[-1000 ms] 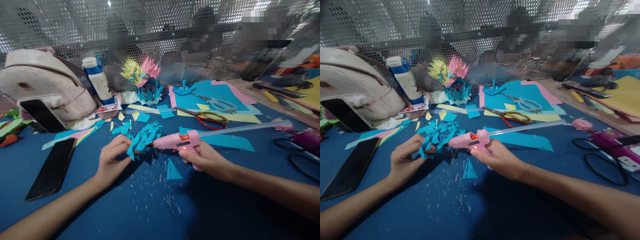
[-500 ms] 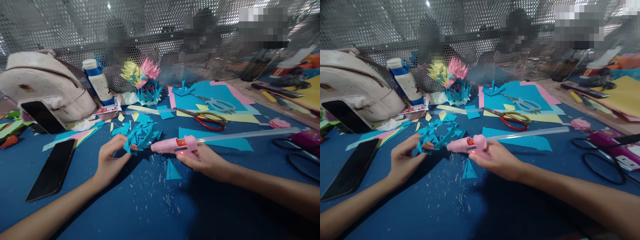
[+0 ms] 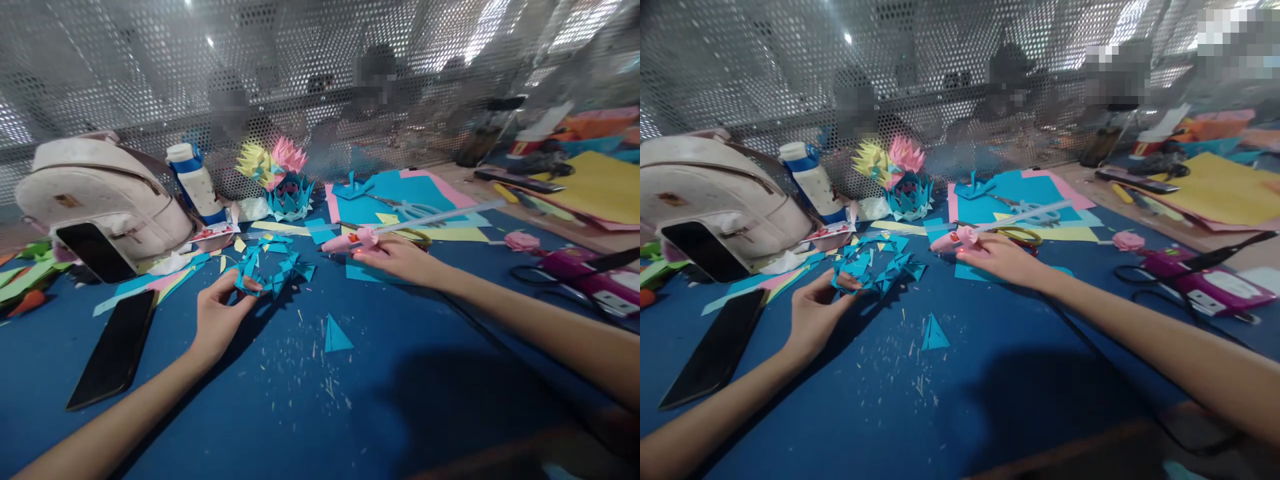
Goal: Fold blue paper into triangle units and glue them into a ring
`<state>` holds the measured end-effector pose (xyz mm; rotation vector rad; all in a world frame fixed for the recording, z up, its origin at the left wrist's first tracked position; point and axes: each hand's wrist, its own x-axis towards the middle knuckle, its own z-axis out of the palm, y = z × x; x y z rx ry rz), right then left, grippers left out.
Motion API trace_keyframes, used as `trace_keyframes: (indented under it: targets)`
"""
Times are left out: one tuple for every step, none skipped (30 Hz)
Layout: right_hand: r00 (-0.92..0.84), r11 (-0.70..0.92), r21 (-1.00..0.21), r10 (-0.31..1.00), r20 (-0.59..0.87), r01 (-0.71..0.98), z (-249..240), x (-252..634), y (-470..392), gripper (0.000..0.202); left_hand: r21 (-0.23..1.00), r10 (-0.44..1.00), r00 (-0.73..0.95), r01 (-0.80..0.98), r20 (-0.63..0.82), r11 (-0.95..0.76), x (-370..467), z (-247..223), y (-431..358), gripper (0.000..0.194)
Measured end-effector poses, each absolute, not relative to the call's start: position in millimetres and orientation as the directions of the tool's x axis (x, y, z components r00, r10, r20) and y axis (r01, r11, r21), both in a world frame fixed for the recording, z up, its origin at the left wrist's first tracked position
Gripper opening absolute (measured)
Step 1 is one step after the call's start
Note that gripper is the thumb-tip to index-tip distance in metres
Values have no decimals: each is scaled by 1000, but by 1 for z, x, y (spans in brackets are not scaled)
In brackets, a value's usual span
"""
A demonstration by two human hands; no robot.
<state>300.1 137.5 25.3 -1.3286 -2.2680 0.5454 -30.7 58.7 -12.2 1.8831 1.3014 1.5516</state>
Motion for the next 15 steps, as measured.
trace_keyframes:
  targets:
    - [-439,458,-538,881,173,707,24,305,140,43,764,827,-42,411,561,-497,-31,-13,59,6]
    - [-435,454,-539,884,172,709,23,310,141,42,768,830,-45,409,557,-493,-31,-13,59,6]
    - [-430,450,-549,886,174,705,21,313,141,41,772,832,-48,407,553,-489,-31,-14,60,6]
    - [-436,448,-557,885,165,699,20,316,141,41,775,834,-50,404,549,-486,-31,-14,60,6]
    - [-435,437,-560,888,147,704,18,319,140,42,778,836,-52,402,546,-483,-32,-14,60,5]
    - [-435,422,-556,893,118,716,17,321,139,44,781,838,-54,399,543,-481,-32,-14,61,5]
    - [-437,406,-544,896,79,734,16,323,137,46,784,840,-55,396,540,-478,-31,-14,61,5]
    - [-434,389,-527,900,43,756,16,324,136,49,787,842,-55,393,537,-476,-31,-14,61,5]
    - [-430,378,-506,903,16,775,17,326,134,50,789,844,-55,390,534,-474,-31,-14,61,6]
    - [-426,378,-481,905,9,791,19,328,132,50,792,845,-55,385,532,-473,-31,-14,60,6]
    - [-422,384,-453,906,18,804,21,330,128,48,795,847,-56,381,529,-472,-31,-14,60,6]
    - [-409,391,-417,911,50,820,24,333,123,45,798,848,-57,376,527,-471,-31,-14,60,6]
    - [-401,402,-367,912,83,839,28,335,117,43,801,849,-59,372,525,-469,-31,-13,60,6]
    - [-377,392,-315,920,112,864,33,337,109,41,804,851,-61,369,522,-467,-31,-13,60,6]
    - [-329,356,-275,934,141,893,37,339,100,40,807,853,-62,366,519,-464,-31,-13,60,6]
